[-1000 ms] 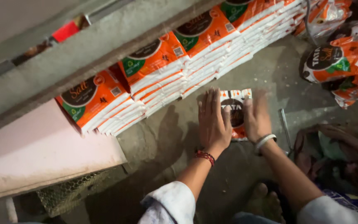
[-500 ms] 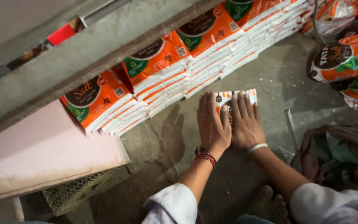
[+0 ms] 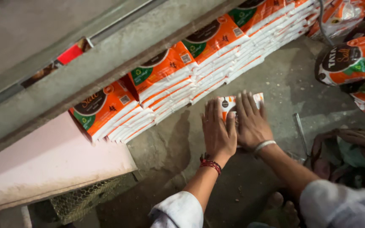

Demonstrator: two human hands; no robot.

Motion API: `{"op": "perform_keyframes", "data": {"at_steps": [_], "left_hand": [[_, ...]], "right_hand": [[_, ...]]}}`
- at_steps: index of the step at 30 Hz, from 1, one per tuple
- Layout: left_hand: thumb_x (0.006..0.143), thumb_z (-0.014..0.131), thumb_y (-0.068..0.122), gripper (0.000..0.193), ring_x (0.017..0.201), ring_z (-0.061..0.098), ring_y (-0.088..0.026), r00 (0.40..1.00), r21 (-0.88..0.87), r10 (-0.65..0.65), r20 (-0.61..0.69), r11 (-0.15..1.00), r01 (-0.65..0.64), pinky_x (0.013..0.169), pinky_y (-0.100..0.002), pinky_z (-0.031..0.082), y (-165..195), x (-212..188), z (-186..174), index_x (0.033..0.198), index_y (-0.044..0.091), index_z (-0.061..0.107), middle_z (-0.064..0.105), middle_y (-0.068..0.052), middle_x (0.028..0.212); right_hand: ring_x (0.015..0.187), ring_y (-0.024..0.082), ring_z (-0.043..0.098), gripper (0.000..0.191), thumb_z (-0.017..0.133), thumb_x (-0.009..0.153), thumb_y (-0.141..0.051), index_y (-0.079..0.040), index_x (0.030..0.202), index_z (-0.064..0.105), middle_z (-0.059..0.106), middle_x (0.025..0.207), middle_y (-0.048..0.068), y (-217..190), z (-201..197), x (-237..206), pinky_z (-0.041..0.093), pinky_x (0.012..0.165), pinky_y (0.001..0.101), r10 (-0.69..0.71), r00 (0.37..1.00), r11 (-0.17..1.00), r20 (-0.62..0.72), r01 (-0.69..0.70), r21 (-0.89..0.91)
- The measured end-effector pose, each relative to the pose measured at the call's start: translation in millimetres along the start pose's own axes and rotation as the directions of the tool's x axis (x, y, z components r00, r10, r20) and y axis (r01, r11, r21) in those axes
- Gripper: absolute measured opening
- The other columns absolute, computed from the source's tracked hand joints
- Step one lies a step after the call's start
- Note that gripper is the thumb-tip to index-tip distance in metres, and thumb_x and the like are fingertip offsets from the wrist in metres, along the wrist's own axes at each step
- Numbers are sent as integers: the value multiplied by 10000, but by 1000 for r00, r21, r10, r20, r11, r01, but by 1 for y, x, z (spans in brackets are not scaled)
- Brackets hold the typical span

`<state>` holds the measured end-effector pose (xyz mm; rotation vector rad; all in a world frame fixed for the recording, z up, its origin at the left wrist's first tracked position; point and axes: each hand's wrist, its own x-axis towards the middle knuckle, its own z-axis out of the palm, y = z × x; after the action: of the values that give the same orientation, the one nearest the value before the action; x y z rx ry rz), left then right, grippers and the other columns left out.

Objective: The person repeatedly picks up small orange and white salt packets from a pile on the floor, smooths them, and stacks them neatly on a low shelf. The person uses a small metal tool to press or mark the packets before placing them in the stack.

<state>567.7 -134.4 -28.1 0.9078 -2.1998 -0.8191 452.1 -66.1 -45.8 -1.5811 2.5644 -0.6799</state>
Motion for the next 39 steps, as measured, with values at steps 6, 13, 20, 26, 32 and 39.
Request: {"op": "perform_keyframes", "data": {"at_steps": [6, 13, 20, 26, 32, 39], "left_hand": [[1096, 423, 397, 631, 1504, 353, -443, 1000, -43, -11, 2, 999, 11, 1227, -560, 253, 7, -2, 1, 1564, -23, 367, 409, -263, 1600], [1027, 543, 396, 660, 1347, 452, -457, 982, 37, -188, 2, 981, 188, 1113, -548, 356, 0, -12, 5, 1498, -42, 397, 491, -292, 1448], [937, 625, 417, 521, 1130, 608, -412, 906, 50, -417, 74, 909, 414, 955, -500, 476, -16, 1, 31, 1221, -19, 611, 680, -244, 1171], [849, 772, 469, 555, 891, 745, -326, 620, -14, -712, 330, 653, 758, 739, -419, 561, -47, 35, 50, 946, -74, 714, 737, -266, 902], [811, 796, 324, 463, 838, 727, -258, 776, -338, -540, 327, 700, 630, 753, -405, 552, -48, 33, 50, 1007, -78, 677, 749, -214, 936], [773, 899, 274, 653, 912, 699, -155, 714, -367, -569, 408, 614, 699, 787, -311, 567, 14, 51, -3, 1231, -52, 568, 718, -114, 1053]], "right_hand": [[1568, 340, 99, 830, 478, 920, -456, -73, 1603, 203, 161, 1686, 180, 2, -6, 4, 62, 1226, 568, -82, 980, 997, 181, 84, 1], [1502, 419, 269, 628, 616, 949, -427, -89, 1461, 477, 367, 1591, 232, -1, -8, -9, 171, 1201, 604, 177, 977, 979, -116, -186, -79], [1109, 399, 649, 615, 699, 923, -430, -27, 1368, 567, 637, 1266, 220, 21, -12, -43, 511, 941, 471, 718, 691, 682, -83, -676, 279], [703, 270, 636, 514, 827, 856, -458, 25, 1007, 734, 720, 825, 145, 55, 0, -27, 494, 654, 421, 767, 618, 518, 169, -753, 406], [508, 142, 515, 423, 778, 880, -395, 27, 901, 749, 638, 666, 84, 73, 7, -32, 396, 445, 336, 723, 524, 194, 450, -779, 596], [589, 136, 546, 367, 754, 910, -306, -6, 1111, 687, 673, 805, 90, 58, -10, -37, 400, 489, 287, 683, 625, 73, 378, -573, 816]]}}
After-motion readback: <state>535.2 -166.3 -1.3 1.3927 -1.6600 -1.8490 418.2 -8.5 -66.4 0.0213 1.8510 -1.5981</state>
